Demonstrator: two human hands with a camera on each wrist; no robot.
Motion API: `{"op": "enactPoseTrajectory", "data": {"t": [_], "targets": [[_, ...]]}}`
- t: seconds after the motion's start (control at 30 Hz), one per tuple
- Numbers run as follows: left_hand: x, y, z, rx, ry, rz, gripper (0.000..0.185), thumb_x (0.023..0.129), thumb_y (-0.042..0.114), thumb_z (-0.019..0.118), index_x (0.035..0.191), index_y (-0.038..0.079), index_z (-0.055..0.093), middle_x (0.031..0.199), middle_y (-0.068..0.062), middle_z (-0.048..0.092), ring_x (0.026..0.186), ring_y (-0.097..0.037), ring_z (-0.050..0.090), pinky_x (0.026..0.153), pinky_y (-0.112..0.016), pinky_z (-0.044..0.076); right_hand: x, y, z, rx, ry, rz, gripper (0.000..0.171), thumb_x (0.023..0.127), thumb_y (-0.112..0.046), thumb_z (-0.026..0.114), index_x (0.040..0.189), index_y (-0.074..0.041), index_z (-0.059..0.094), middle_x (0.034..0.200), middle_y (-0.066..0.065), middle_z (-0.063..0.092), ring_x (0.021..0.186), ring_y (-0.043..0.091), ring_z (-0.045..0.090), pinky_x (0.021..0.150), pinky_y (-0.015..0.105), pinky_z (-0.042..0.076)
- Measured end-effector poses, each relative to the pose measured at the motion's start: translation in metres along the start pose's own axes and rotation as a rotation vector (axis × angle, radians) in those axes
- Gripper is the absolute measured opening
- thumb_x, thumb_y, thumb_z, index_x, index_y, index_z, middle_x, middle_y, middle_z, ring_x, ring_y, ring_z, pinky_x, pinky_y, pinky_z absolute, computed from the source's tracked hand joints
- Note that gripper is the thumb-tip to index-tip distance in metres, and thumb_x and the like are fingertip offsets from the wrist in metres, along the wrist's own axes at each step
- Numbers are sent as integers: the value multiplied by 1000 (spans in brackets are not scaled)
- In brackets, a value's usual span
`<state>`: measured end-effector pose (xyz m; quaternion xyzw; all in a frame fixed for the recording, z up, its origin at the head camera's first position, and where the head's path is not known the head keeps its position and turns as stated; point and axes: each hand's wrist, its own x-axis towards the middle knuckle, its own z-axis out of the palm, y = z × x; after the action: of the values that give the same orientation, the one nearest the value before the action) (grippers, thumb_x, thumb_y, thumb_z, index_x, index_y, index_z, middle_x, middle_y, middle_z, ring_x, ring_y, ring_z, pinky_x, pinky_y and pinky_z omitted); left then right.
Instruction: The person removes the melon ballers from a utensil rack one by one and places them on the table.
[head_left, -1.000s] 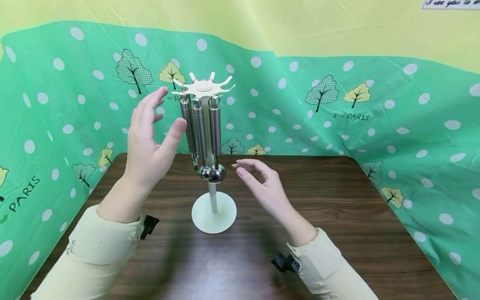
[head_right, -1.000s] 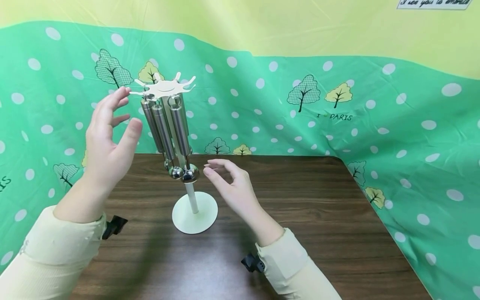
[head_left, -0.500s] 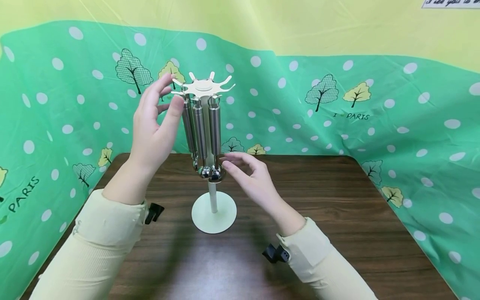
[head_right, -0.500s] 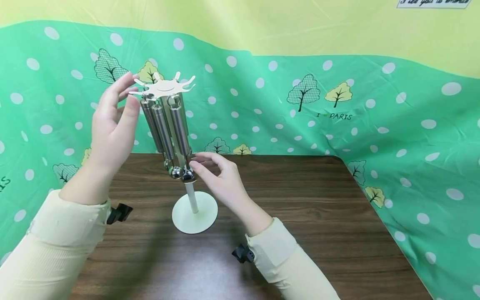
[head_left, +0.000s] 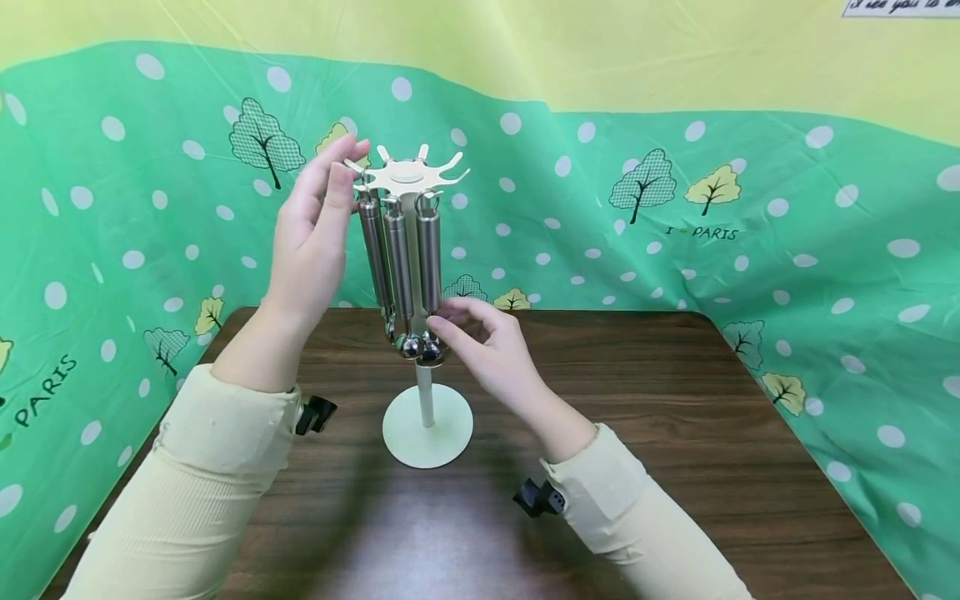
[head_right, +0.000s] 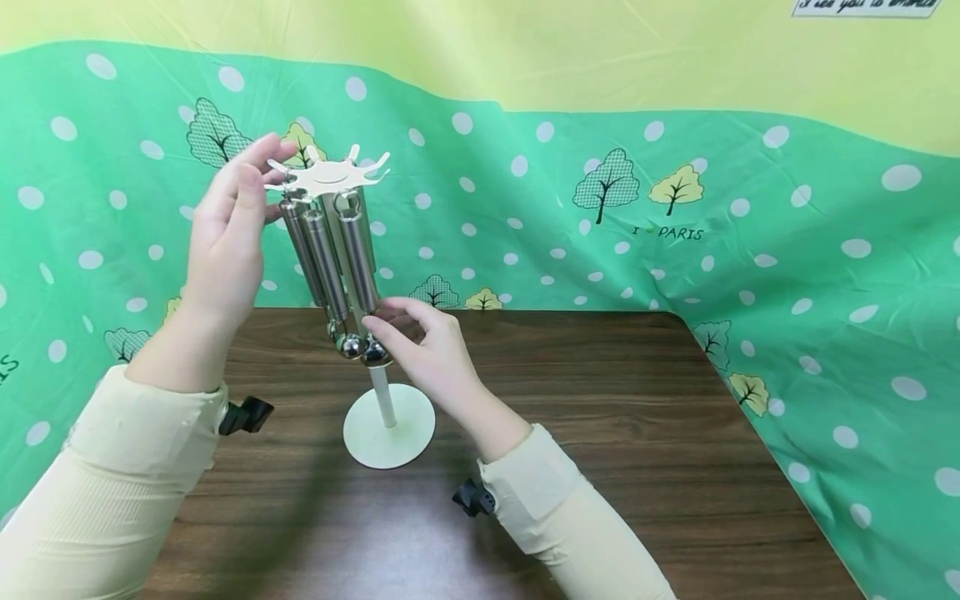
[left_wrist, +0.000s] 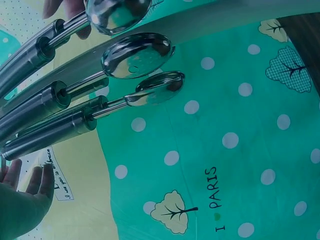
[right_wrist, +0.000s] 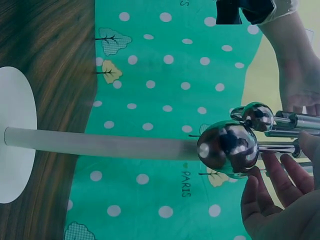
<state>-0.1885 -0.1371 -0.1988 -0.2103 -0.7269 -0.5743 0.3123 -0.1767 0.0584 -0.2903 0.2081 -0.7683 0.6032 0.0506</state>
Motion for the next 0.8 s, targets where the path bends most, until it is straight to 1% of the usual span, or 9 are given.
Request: {"op": "enactPoseTrajectory", "data": {"t": [0.1,0.17,0.3,0.4,0.47,0.63,0.8], "targets": [[1,-1,1,-31,-15,-17,44,107,23,38,148,9,44,142,-7,55,132,-14,45,106,-28,39,1,0,2,13,7,-15,29,94,-19,68,120,-5,68,105,13,72,85,14,65,74,26,53],[2,-1,2,-70,-23,-37,45,107,24,38,149,10,42,142,-7,55,134,-14,45,109,-29,38,1,1,2,18,11,-22,29,94,-18,68,119,-5,69,104,13,72,85,14,65,74,26,53],[3,1,2,-179,-32,-74,44,107,26,38,148,10,43,139,-9,58,135,-14,45,106,-34,40,2,1,4,23,8,-29,28,94,-18,68,118,-4,69,103,14,72,85,19,66,74,27,54],[3,0,3,-244,-32,-78,44,106,27,38,146,10,44,137,-11,59,135,-15,47,103,-36,40,3,0,5,21,0,-35,26,94,-17,68,117,-4,70,100,14,71,83,22,65,72,26,54],[3,-2,4,-275,-29,-77,43,107,26,37,146,9,45,137,-11,59,133,-17,49,104,-37,40,3,0,6,18,-6,-46,25,94,-16,68,115,-4,70,97,13,71,80,20,63,70,25,53],[2,-4,6,-311,-26,-75,43,107,26,35,144,7,45,138,-12,58,132,-19,50,103,-37,40,2,2,6,16,-8,-83,17,94,-14,67,106,-3,72,89,13,69,74,13,58,66,23,50],[1,-6,6,-348,-25,-85,43,107,28,35,141,5,45,139,-12,58,134,-19,47,102,-38,39,1,2,7,55,1,-98,14,93,-10,67,102,0,71,86,14,68,72,9,56,65,21,47]]}}
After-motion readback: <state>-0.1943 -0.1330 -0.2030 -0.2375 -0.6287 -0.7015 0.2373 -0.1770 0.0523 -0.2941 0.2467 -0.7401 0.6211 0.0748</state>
